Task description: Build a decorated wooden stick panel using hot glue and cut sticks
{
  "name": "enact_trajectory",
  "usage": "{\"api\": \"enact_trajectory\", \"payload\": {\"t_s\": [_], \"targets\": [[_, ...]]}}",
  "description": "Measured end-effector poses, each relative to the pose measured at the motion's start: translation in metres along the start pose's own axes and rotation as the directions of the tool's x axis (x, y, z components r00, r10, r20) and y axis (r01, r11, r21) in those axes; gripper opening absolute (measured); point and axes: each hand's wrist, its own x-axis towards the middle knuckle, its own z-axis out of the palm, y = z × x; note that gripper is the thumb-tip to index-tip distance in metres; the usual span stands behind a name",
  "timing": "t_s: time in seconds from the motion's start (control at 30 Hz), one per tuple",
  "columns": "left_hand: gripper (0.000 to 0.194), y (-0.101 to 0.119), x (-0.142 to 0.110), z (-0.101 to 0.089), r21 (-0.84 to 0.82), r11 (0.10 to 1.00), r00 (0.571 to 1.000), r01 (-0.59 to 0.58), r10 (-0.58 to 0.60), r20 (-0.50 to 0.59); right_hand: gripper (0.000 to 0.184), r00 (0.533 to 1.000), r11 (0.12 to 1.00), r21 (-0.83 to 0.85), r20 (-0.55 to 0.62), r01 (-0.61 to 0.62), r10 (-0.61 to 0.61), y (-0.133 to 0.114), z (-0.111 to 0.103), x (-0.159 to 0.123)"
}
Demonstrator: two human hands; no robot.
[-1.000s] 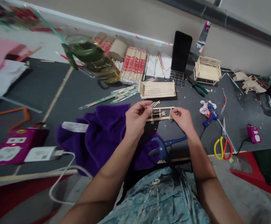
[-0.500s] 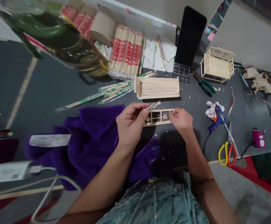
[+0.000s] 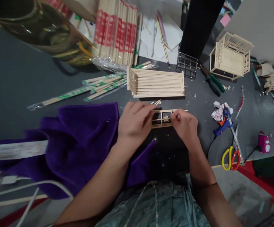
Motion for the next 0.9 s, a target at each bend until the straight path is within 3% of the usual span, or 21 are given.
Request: {"api": "enact_trajectory", "payload": {"t_s": [0.1,0.2,0.47,0.67,0.8,0.9], "targets": [[0.027,-0.002,0.002,0.009,0.180,0.980,0.989,-0.080,0.055,0.139,0.024,0.999,0.999,0.030,-0.018,0.030,-0.030,0.001,-0.002,0.001],[0.026,-0.002,0.004,0.012,0.258,0.956,0.969,-0.136,0.074,0.236,0.023,0.998,0.996,0.069,-0.044,0.054,-0.051,0.002,-0.004,0.002],[0.025,0.000,0.019,0.006,0.301,0.940,0.941,-0.158,0.051,0.335,0.022,0.999,0.977,0.210,-0.020,0.033,-0.029,0.013,-0.011,0.008],[0.022,-0.005,0.022,0.007,0.289,0.935,0.955,-0.205,0.127,0.268,0.020,0.995,0.970,0.224,-0.034,0.097,-0.092,0.017,-0.012,0.008],[0.022,-0.006,0.019,0.006,0.232,0.958,0.967,-0.170,0.118,0.225,0.019,0.970,0.954,0.181,-0.094,0.237,-0.223,0.014,-0.012,0.004],[0.019,-0.004,0.018,0.000,0.195,0.970,0.968,-0.146,0.099,0.230,0.020,0.964,0.953,0.152,-0.094,0.260,-0.248,0.010,-0.011,0.002]]}}
